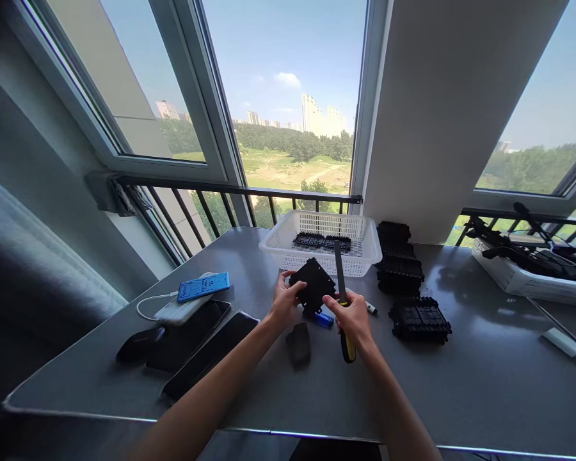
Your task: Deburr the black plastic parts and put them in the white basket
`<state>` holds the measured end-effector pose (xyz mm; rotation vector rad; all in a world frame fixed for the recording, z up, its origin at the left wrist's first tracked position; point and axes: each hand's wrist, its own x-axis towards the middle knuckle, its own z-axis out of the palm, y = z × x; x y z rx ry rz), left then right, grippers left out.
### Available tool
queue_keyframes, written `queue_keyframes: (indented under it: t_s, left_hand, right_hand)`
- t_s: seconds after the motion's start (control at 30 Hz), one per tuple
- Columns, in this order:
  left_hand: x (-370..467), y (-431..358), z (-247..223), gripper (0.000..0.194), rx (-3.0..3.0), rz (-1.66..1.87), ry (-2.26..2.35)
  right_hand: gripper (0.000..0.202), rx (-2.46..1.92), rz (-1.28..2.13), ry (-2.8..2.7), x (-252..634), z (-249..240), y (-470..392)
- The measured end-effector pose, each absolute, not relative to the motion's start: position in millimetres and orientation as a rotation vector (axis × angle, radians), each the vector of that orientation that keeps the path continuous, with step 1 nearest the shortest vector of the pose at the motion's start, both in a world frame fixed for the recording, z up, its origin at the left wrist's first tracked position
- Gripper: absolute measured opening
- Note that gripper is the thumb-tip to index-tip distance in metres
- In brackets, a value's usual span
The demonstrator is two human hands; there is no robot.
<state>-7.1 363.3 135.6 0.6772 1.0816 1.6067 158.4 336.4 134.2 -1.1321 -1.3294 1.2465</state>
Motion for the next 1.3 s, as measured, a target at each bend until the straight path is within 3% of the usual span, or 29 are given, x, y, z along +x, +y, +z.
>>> queue_keyframes:
  t_s: [0.27, 0.4, 0.63, 0.93, 1.3]
  left_hand:
    - [-9, 362, 133, 0.060, 0.808, 1.399, 1.147]
    - [-9, 363, 130, 0.051, 0.882, 1.273, 1.062]
    - [-9, 364, 129, 0.056, 0.727, 1.412, 0.978]
    - [-7, 364, 132, 0.065, 0.787, 1.538, 0.905]
    - [-6, 368, 128, 0.053, 0.949, 1.602, 0.983]
  right_hand:
    - [0.046, -1.185, 1.087, -1.232, 166, 131, 345]
    - [0.050, -1.172, 0.977, -1.297, 171, 133, 345]
    - [0.058, -1.178, 0.678, -1.434, 174, 138, 344]
    - [0.055, -1.309, 0.659, -1.538, 174, 141, 338]
    - [0.047, -1.410, 0.273, -1.916, 175, 139, 338]
